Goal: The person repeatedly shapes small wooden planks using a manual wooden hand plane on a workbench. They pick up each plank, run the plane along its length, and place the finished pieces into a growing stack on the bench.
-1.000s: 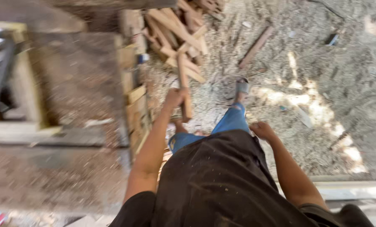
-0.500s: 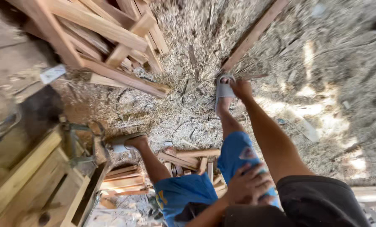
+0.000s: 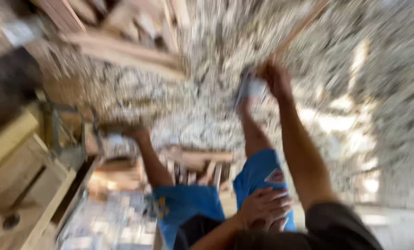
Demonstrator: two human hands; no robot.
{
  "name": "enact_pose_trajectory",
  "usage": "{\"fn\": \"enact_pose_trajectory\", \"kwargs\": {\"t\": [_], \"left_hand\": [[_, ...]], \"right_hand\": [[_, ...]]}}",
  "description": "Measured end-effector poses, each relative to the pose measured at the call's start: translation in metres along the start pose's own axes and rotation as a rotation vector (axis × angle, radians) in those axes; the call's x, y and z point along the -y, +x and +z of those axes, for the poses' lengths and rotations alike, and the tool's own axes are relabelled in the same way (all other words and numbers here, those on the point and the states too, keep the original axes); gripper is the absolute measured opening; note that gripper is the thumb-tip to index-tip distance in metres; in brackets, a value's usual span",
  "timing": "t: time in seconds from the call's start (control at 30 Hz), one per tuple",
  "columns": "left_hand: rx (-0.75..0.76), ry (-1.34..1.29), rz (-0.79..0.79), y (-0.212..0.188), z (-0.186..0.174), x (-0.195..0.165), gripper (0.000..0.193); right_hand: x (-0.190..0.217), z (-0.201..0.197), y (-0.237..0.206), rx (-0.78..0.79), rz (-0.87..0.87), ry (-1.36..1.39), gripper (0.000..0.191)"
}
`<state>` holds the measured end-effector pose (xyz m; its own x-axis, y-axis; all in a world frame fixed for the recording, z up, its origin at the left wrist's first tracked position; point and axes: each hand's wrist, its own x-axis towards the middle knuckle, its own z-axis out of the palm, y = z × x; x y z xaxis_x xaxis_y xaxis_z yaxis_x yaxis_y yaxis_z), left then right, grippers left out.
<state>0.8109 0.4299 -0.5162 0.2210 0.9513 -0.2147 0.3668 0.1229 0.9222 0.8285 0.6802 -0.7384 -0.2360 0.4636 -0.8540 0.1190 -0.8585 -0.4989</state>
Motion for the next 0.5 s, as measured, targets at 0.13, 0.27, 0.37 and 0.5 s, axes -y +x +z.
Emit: {"fn": "enact_pose_trajectory", "kwargs": {"t": [0.13, 0.27, 0.37, 0.5], "left_hand": [[0.062, -0.019, -0.073, -0.009, -0.043, -0.022, 0.033], [-0.096, -0.433, -0.409, -0.043, -0.107, -0.068, 0.04], [-0.326, -1.336, -0.393, -0.081, -0.193, -0.096, 0.047], [-0.219, -1.75, 0.085, -0.194, -0.312, -0.122, 0.057]], "right_hand": [[0.03, 0.029, -0.156, 0.411, 0.062, 0.452, 0.055], [0.055, 0.089, -0.321, 0.466, 0.164, 0.715, 0.063], [0.063, 0.15, -0.421, 0.801, 0.277, 0.865, 0.06], [0.05, 0.241, -0.521, 1.105, 0.445, 0.799, 0.061]]}}
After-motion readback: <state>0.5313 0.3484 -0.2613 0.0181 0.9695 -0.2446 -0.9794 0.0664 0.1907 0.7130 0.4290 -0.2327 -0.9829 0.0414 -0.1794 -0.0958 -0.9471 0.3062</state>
